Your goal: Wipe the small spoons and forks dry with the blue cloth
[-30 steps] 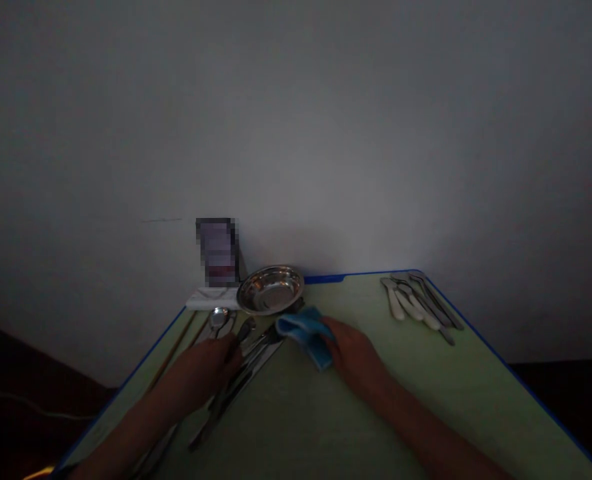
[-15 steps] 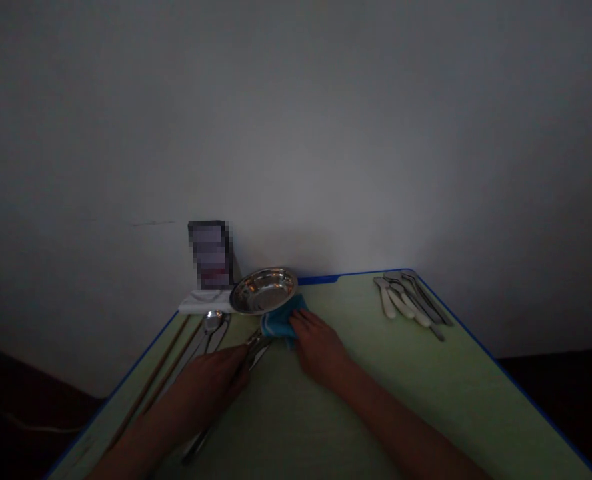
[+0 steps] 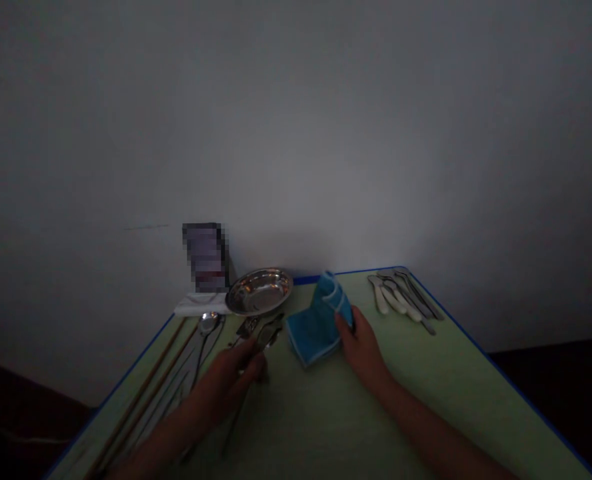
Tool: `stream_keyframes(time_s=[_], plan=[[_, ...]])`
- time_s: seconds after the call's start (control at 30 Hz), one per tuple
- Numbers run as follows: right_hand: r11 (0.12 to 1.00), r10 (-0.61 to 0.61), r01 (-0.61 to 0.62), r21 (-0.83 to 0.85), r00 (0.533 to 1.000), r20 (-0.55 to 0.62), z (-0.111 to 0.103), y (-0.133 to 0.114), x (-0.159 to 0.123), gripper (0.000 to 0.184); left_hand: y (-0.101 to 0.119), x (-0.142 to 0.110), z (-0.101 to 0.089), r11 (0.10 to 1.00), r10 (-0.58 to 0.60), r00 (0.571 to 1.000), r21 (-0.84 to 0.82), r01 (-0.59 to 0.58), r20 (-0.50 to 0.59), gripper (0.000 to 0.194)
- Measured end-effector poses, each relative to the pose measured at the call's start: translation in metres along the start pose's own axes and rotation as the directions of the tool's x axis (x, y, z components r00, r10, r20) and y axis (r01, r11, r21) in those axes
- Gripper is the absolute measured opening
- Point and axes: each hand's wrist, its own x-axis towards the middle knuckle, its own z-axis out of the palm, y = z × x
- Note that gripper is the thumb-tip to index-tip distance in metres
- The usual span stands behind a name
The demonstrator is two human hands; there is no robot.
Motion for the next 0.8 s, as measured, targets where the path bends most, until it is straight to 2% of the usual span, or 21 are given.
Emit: stream_keyframes(time_s=[0.1, 0.2, 0.3, 0.4, 0.47, 0.53, 0.6, 0.63, 0.7, 0.73, 0.8], plan=[[0.941, 0.195, -0.188, 0.28, 0.981, 0.003, -0.007, 0.002, 0.001, 0.026, -0.001, 0.01, 0.017, 0.993, 0.008, 1.0, -0.118, -0.008, -0.006, 0.027], [0.785, 0.348, -0.305, 0.539, 0.937, 0.023, -0.01, 0.001, 0.002, 0.026, -0.012, 0.012, 0.02, 0.981, -0.042, 0.998, -0.192, 0.033, -0.041, 0.027], [0.641, 0.436, -0.35, 0.684, 0.899, 0.051, -0.009, 0.0, 0.004, 0.024, -0.021, 0.006, 0.013, 0.965, -0.085, 0.995, -0.255, 0.068, -0.054, 0.022], [0.612, 0.424, -0.318, 0.724, 0.905, 0.039, -0.007, 0.001, 0.008, 0.018, -0.02, 0.005, 0.008, 0.939, -0.115, 0.993, -0.33, 0.097, -0.037, 0.019], [0.663, 0.381, -0.256, 0.704, 0.924, -0.023, -0.007, 0.001, 0.009, 0.018, -0.015, 0.01, 0.011, 0.908, -0.139, 0.99, -0.4, 0.123, -0.012, 0.018], [0.768, 0.319, -0.171, 0.617, 0.938, -0.137, -0.01, 0.0, 0.008, 0.022, -0.008, 0.017, 0.02, 0.864, -0.151, 0.988, -0.483, 0.144, 0.025, 0.017], [0.913, 0.176, -0.068, 0.401, 0.955, -0.239, -0.016, -0.004, 0.004, 0.024, 0.0, 0.024, 0.03, 0.81, -0.157, 0.985, -0.563, 0.166, 0.066, 0.017], [0.967, 0.072, -0.008, 0.254, 0.966, -0.247, -0.018, -0.006, 0.001, 0.024, 0.003, 0.026, 0.035, 0.785, -0.16, 0.984, -0.595, 0.173, 0.076, 0.018], [0.992, -0.127, 0.126, -0.017, 0.981, -0.145, -0.021, -0.011, -0.006, 0.024, 0.008, 0.027, 0.043, 0.742, -0.164, 0.983, -0.645, 0.181, 0.088, 0.019], [0.982, -0.177, 0.171, -0.082, 0.982, -0.065, -0.02, -0.012, -0.009, 0.026, 0.01, 0.026, 0.045, 0.726, -0.163, 0.982, -0.663, 0.183, 0.093, 0.019], [0.979, -0.182, 0.186, -0.088, 0.982, 0.05, -0.015, -0.013, -0.016, 0.031, 0.012, 0.023, 0.046, 0.708, -0.154, 0.981, -0.679, 0.192, 0.117, 0.019]])
